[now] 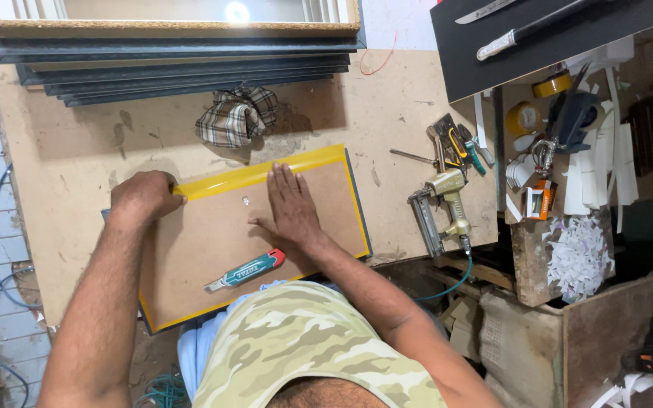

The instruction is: The person assembles a picture frame by attaching a dark frame to a cardboard backing using a nail gun, then applies yellow tape and white corner pieces to the frame edges.

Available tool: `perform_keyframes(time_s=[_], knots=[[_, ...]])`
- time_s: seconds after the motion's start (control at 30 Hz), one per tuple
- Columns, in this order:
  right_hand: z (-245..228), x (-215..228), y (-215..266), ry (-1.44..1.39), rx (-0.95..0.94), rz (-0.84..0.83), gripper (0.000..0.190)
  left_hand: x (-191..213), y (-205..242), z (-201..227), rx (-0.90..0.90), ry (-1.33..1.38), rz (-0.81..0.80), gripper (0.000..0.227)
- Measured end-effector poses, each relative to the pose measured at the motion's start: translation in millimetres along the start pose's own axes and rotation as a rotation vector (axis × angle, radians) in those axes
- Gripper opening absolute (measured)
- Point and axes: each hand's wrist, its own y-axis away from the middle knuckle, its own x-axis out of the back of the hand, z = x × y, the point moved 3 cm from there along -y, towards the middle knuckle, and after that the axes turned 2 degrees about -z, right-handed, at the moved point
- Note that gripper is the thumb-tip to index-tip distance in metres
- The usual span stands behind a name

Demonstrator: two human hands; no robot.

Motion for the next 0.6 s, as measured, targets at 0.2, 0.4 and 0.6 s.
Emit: perform_keyframes(time_s=[0.2,0.4,0.6], knots=[[59,21,14,0.082,-0.34,0.082,0.114,-4,-9,-8,-0.036,0.016,-0.03,0.041],[61,15,19,0.081,-0.382,0.122,0.114,7,0,-8,-0.192,0.049,-0.031,0.041],[71,7,18,0.119,-0.347,0.174,0.106,43,22,-74,-0.577,0.578,-0.207,0.057]])
